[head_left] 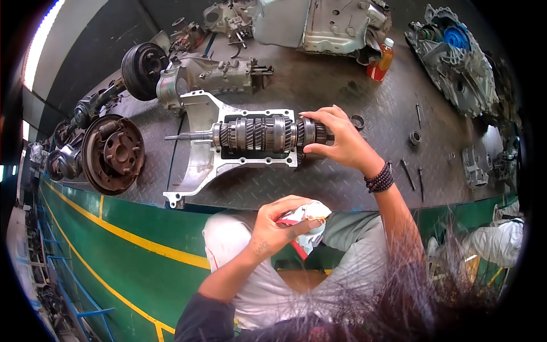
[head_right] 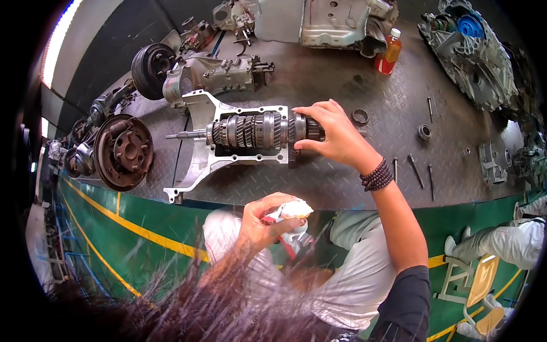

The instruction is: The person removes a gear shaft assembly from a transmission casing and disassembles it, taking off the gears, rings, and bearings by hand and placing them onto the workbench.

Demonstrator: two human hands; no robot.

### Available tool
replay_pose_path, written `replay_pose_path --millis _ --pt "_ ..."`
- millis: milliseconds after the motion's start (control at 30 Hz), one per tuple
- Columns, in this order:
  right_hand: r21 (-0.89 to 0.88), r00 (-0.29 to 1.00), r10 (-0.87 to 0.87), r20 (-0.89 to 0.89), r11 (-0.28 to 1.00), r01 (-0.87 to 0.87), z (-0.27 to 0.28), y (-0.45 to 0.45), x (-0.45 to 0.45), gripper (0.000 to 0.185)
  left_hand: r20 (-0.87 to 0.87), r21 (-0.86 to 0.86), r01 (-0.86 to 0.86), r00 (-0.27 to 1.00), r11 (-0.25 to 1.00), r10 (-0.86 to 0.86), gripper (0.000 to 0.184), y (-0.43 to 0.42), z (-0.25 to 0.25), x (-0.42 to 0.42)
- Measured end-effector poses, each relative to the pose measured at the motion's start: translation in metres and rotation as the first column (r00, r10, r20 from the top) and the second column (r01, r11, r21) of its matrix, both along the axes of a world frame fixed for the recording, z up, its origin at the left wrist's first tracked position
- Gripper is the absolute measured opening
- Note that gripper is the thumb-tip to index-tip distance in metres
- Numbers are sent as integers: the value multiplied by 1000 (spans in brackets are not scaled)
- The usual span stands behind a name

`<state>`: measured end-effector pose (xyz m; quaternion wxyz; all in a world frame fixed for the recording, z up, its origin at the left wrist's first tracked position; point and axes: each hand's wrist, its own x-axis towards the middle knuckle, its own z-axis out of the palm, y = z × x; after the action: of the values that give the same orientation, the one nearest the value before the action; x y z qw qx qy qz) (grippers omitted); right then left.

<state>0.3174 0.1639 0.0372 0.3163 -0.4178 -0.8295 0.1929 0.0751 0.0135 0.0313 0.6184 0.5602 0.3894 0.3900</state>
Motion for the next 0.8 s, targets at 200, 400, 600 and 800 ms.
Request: replay_pose_path --millis 200,400,600,800 --pt "324 998 -53 -18 944 56 -17 -6 -12 76 42 -37 -17 999 999 19 38 1 -6 1" --pt "92 997 -3 -83 996 11 -7 -1 -6 78 15 -12 -11 1000 1000 11 38 3 -2 1" --pt "239 999 -53 6 970 50 -12 -6 -10 84 64 -61 -28 997 998 32 38 4 -6 3" --pt "232 995 -56 -83 970 74 -14 -11 -14 83 53 -80 -29 998 996 34 37 3 -2 5"
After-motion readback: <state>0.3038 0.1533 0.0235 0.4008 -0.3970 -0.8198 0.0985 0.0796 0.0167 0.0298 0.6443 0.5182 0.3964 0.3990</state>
